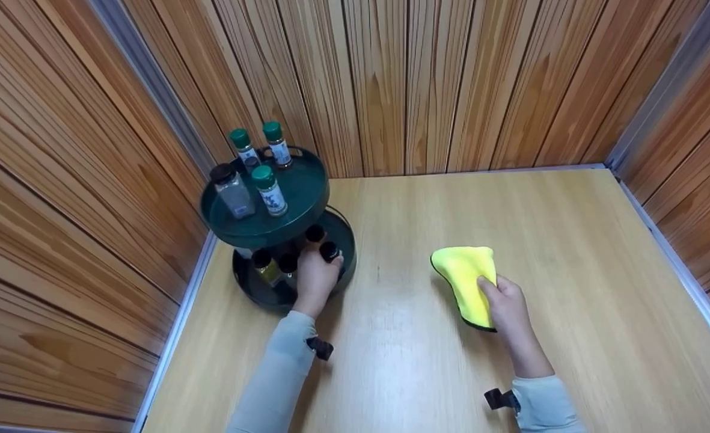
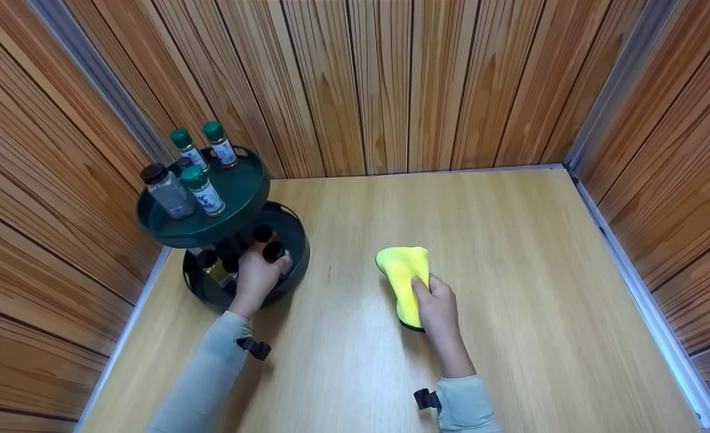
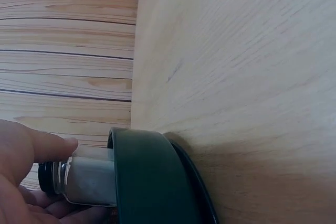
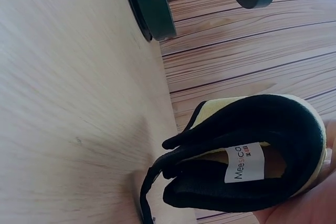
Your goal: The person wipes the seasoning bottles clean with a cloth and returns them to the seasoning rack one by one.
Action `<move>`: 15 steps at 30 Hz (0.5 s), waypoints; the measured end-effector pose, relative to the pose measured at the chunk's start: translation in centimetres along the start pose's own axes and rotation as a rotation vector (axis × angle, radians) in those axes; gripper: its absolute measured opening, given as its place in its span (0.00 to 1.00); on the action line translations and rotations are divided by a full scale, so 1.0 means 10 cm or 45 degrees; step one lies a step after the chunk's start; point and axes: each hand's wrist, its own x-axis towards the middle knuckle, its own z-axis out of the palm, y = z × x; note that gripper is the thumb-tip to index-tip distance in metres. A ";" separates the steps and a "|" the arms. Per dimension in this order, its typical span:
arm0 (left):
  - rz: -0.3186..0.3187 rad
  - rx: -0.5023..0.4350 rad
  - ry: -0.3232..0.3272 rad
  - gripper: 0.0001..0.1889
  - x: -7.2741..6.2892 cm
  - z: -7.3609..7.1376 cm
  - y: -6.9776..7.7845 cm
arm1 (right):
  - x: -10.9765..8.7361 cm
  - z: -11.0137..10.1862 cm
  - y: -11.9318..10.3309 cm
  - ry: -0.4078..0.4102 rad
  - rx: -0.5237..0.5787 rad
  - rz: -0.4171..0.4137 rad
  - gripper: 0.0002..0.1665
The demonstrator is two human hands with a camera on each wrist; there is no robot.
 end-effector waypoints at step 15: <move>0.013 0.011 0.004 0.29 0.00 -0.01 -0.01 | 0.02 -0.01 0.03 0.000 -0.237 -0.093 0.21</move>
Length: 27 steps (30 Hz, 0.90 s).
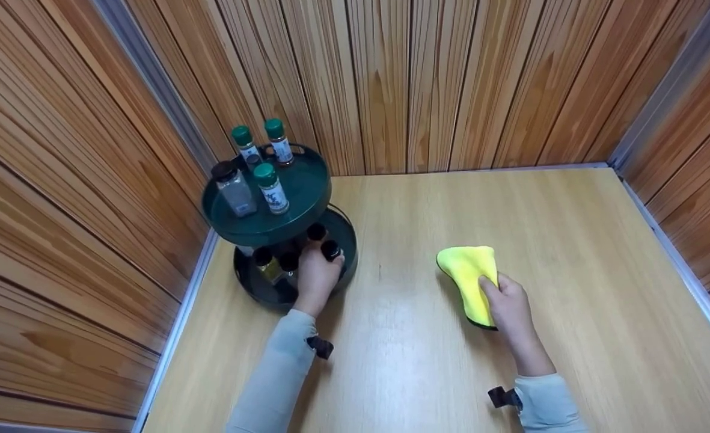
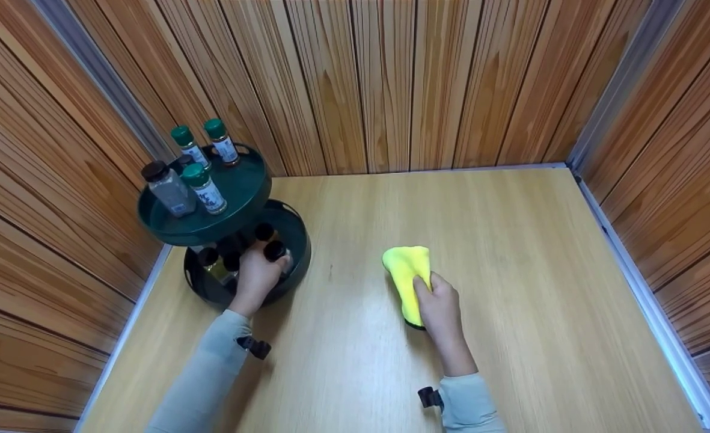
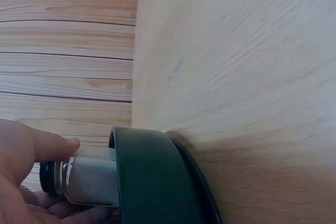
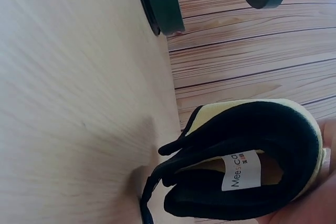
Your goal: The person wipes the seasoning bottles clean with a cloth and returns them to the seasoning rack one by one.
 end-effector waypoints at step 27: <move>-0.112 0.045 -0.084 0.27 0.05 -0.04 0.09 | 0.01 0.27 0.08 -0.153 -0.345 -0.172 0.13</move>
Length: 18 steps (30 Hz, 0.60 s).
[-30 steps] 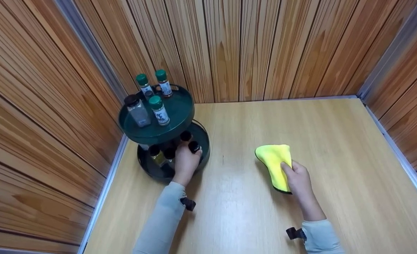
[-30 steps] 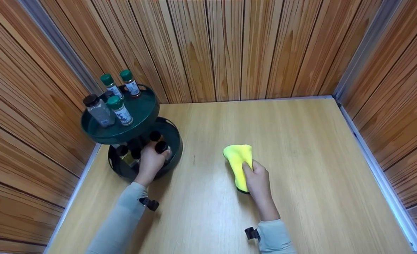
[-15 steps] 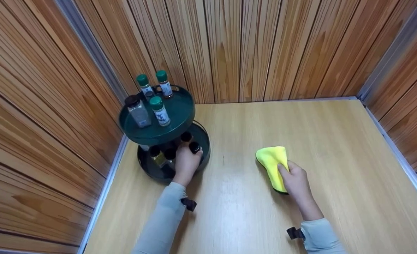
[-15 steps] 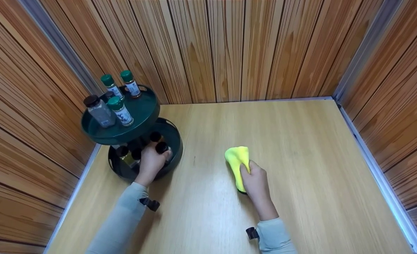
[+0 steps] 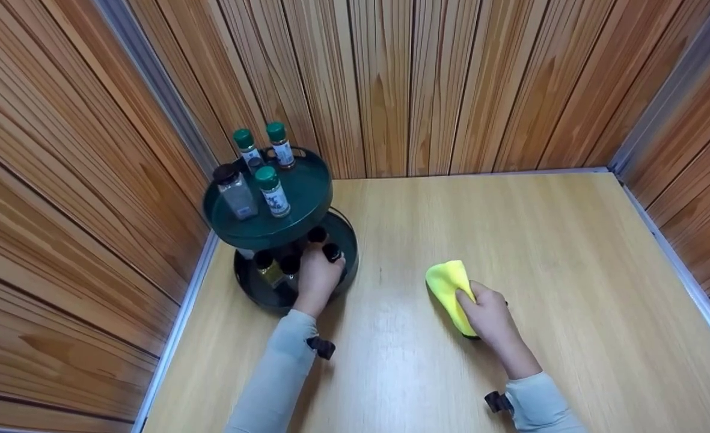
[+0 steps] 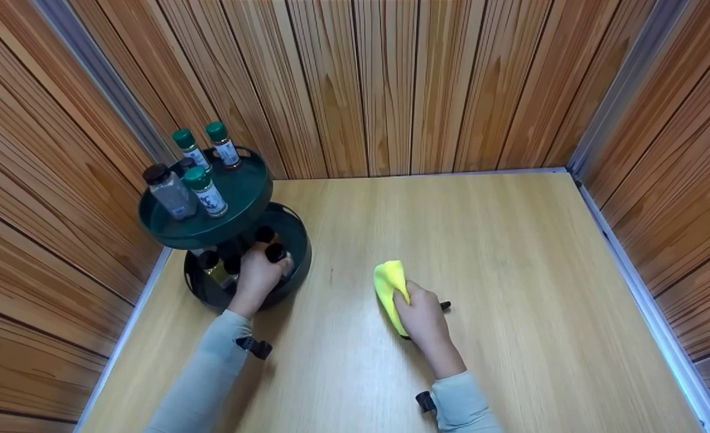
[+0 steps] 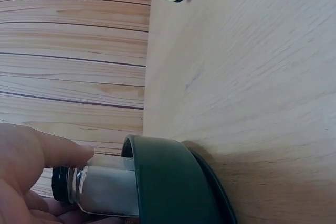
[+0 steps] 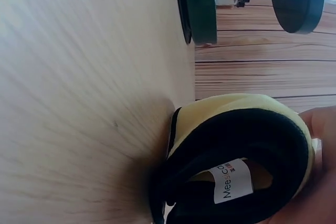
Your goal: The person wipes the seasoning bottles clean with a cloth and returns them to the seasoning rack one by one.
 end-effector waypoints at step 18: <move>0.034 -0.009 0.037 0.30 -0.05 -0.02 0.00 | 0.00 0.11 0.07 -0.187 -0.181 -0.116 0.09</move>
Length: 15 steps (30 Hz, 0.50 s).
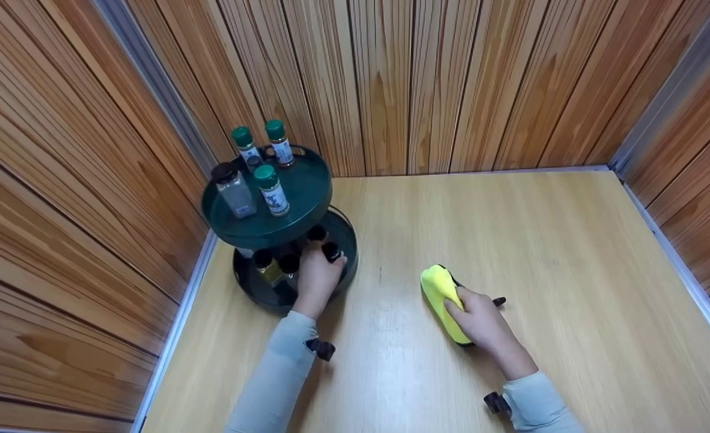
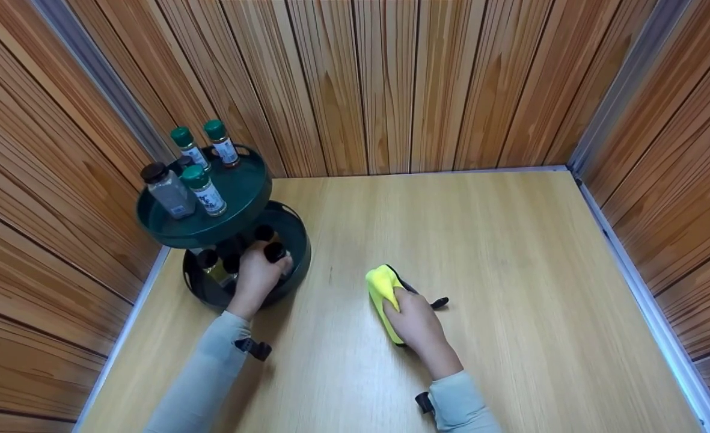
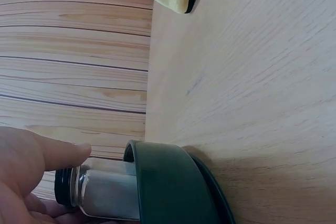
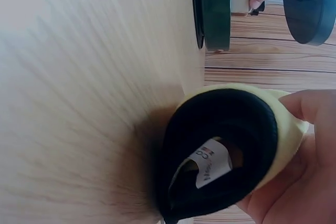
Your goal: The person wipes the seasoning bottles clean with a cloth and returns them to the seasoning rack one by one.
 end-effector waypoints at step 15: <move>0.125 0.164 -0.014 0.32 -0.06 -0.07 0.09 | -0.03 0.04 0.00 -0.150 -0.266 -0.186 0.10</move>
